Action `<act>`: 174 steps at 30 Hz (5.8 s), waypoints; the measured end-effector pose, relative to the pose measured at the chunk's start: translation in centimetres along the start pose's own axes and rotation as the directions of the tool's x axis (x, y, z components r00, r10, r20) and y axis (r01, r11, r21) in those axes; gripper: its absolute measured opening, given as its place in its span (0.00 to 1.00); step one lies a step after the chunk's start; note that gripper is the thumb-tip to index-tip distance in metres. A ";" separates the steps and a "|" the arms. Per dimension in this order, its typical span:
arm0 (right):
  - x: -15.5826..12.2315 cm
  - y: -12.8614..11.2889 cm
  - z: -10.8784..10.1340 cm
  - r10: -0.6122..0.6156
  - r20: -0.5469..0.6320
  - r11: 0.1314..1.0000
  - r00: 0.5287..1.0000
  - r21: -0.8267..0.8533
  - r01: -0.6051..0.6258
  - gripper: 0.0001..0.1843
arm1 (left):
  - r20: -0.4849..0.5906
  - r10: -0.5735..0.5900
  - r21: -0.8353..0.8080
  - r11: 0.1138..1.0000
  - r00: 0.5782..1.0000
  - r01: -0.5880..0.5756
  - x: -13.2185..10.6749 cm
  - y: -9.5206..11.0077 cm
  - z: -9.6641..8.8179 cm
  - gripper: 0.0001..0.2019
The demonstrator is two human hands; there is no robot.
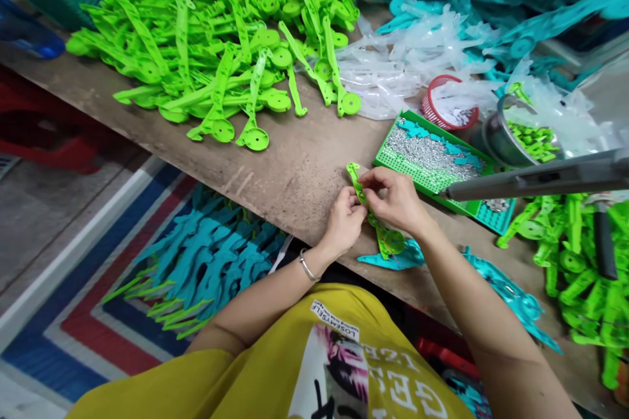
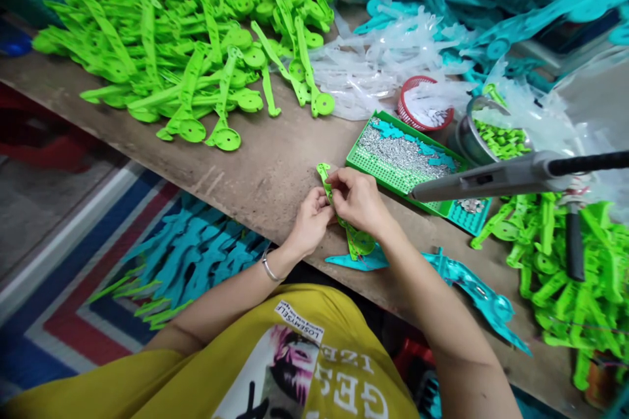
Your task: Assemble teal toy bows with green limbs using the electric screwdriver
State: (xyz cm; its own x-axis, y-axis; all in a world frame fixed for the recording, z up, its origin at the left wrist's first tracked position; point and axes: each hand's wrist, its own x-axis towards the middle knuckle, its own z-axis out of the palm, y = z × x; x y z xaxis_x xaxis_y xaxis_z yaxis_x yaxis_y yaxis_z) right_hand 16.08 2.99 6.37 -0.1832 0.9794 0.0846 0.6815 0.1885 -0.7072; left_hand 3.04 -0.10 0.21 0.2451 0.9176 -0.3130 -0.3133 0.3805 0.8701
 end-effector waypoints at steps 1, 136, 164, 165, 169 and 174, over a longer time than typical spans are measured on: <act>0.0 -0.1 0.2 -0.013 -0.011 1.000 1.000 -0.021 0.013 0.12 | -0.002 0.004 0.003 1.000 1.000 -0.004 0.0 -0.1 0.0 0.12; -11.9 -0.3 -0.7 0.444 -0.085 0.868 0.892 -0.203 -0.452 0.06 | 0.427 0.416 0.803 0.234 0.803 -0.548 -4.6 2.8 -0.2 0.39; -13.5 1.6 -6.1 0.342 0.225 0.927 0.913 -0.242 -0.287 0.17 | 0.701 0.025 0.681 -0.316 0.712 -0.660 -7.4 1.4 3.4 0.24; -13.5 1.7 -6.2 0.339 0.236 0.930 0.911 -0.230 -0.286 0.17 | 0.696 0.015 0.683 -0.323 0.718 -0.655 -7.4 1.4 3.6 0.24; -13.4 2.4 -6.2 0.314 0.238 0.940 0.919 -0.211 -0.267 0.16 | 0.674 -0.001 0.699 -0.320 0.738 -0.639 -7.6 1.6 4.0 0.24; -14.0 3.3 -6.1 0.232 0.169 0.962 0.958 -0.183 -0.200 0.12 | 0.664 0.005 0.720 -0.275 0.748 -0.637 -7.7 1.9 4.3 0.22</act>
State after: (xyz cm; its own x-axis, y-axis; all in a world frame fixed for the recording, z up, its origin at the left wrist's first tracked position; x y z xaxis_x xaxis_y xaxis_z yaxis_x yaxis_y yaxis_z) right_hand 25.18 -9.64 7.12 -0.1374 0.9698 -0.2015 0.8225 -0.0017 -0.5688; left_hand 4.54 -6.90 5.93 0.7910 0.6113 0.0228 0.5902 -0.7725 0.2343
